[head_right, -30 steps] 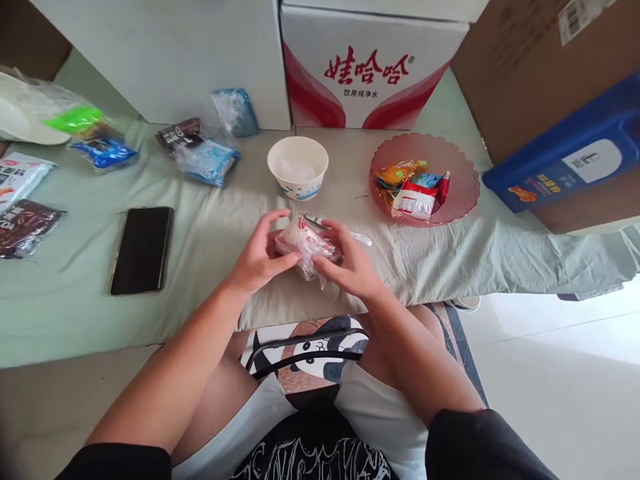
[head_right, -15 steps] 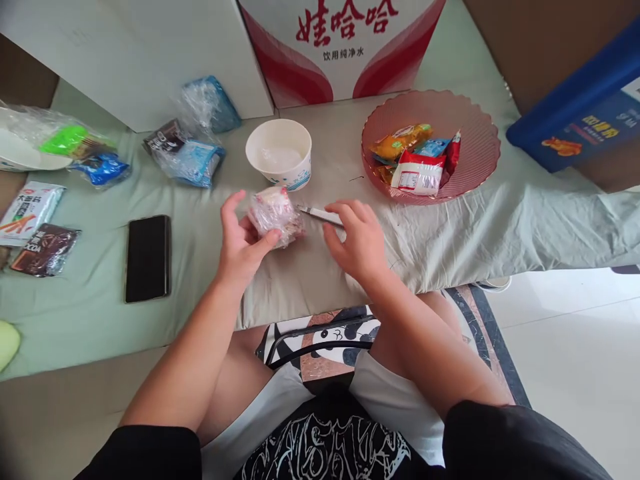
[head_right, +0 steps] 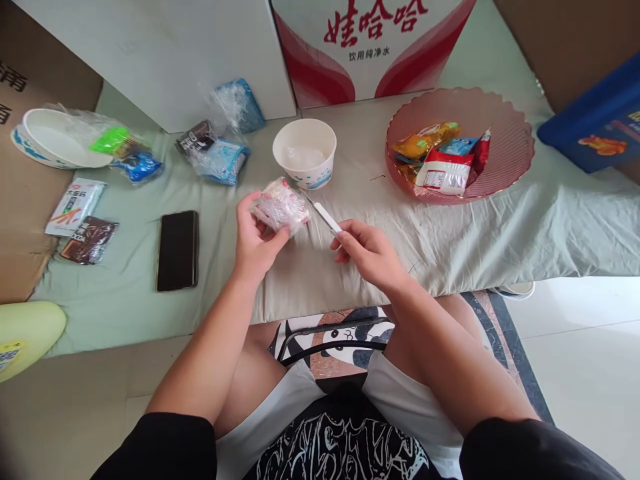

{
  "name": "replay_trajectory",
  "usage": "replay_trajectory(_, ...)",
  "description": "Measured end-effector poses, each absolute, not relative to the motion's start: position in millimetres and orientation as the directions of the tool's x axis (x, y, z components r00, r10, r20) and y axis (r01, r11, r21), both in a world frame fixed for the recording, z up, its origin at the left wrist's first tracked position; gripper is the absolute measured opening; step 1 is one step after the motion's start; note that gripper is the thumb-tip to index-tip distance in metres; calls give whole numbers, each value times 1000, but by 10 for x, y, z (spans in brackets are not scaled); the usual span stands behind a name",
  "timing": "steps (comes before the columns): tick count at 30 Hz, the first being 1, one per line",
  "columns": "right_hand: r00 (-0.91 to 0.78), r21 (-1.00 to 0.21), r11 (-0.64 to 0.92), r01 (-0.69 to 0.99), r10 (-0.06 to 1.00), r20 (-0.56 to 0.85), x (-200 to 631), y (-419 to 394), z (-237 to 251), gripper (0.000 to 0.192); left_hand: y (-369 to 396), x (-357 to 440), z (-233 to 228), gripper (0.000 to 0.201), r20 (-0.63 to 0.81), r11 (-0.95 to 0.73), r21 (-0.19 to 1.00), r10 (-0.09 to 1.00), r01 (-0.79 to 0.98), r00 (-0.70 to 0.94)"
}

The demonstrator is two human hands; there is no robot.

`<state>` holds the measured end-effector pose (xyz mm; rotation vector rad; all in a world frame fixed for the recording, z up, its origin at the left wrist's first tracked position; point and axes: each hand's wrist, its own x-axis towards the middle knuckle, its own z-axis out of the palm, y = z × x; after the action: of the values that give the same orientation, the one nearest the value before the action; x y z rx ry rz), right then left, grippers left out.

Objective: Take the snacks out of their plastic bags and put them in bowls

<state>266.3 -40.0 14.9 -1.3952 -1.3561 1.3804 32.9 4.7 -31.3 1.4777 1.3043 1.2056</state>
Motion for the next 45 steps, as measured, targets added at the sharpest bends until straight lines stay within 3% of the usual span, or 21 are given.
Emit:
replay_trajectory(2, -205, -983, -176, 53, 962, -183, 2599, -407, 139, 41, 9, 398, -302, 82, 140, -146, 962, 989, 230, 42)
replay_trajectory(4, -231, -979, -199, 37, 952, -202, 2549, -393, 129, 43, -24, 474, -296, 78, 153, -165, 958, 986, 236, 69)
replay_trajectory(8, -206, -963, -242, 122, 943, -263, 2528, -371, 131, 39, 16, 487, -292, 80, 207, -215, 956, 976, 198, 62)
replay_trajectory(11, -197, -938, -255, 233, 933, -302, 2566, -379, 150, 33, 150, 297, -271, 88, 270, -259, 956, 960, 141, -68)
replay_trajectory(14, -143, -919, -253, 304, 941, -307, 2634, -376, 175, 28, 249, 93, -235, 84, 226, -207, 971, 957, 116, -184)
replay_trajectory(17, 29, -855, -209, 475, 975, -222, 2715, -341, 191, 25, 207, 70, -222, 79, 165, -148, 980, 978, 134, -127)
replay_trajectory(19, 140, -736, -185, 651, 983, -123, 2766, -309, 182, 26, 125, 144, -234, 77, 135, -131, 979, 991, 159, -15)
replay_trajectory(24, 182, -502, -100, 859, 976, 117, 2861, -270, 57, 35, 21, 270, -270, 62, 204, -218, 920, 976, 326, 77)
replay_trajectory(26, 156, -484, -18, 875, 956, 247, 2877, -280, -8, 38, 41, 263, -277, 67, 256, -275, 898, 962, 344, 101)
replay_trajectory(29, -14, -571, 217, 792, 941, 338, 2844, -309, -67, 46, 58, 268, -274, 71, 244, -295, 900, 951, 321, 190)
replay_trajectory(32, -240, -650, 429, 627, 901, 362, 2742, -344, -65, 55, 41, 304, -231, 58, 201, -241, 926, 966, 290, 163)
replay_trajectory(34, -292, -665, 471, 580, 882, 370, 2677, -359, -47, 53, 36, 318, -188, 46, 189, -204, 942, 979, 268, 80)
replay_trajectory(37, -201, -678, 428, 597, 899, 390, 2675, -345, -33, 33, 67, 279, -145, 32, 151, -129, 961, 986, 244, -74)
replay_trajectory(40, 8, -679, 326, 657, 899, 439, 2822, -286, -62, 14, 128, 167, -147, 17, 72, -17, 965, 977, 260, -203)
replay_trajectory(42, 155, -673, 237, 701, 870, 469, 2950, -249, -87, 13, 157, 77, -154, 12, 42, 40, 952, 965, 303, -260)
replay_trajectory(45, 234, -658, 224, 719, 814, 532, 3054, -241, -91, 20, 152, -22, -137, 23, 150, -35, 901, 961, 433, -233)
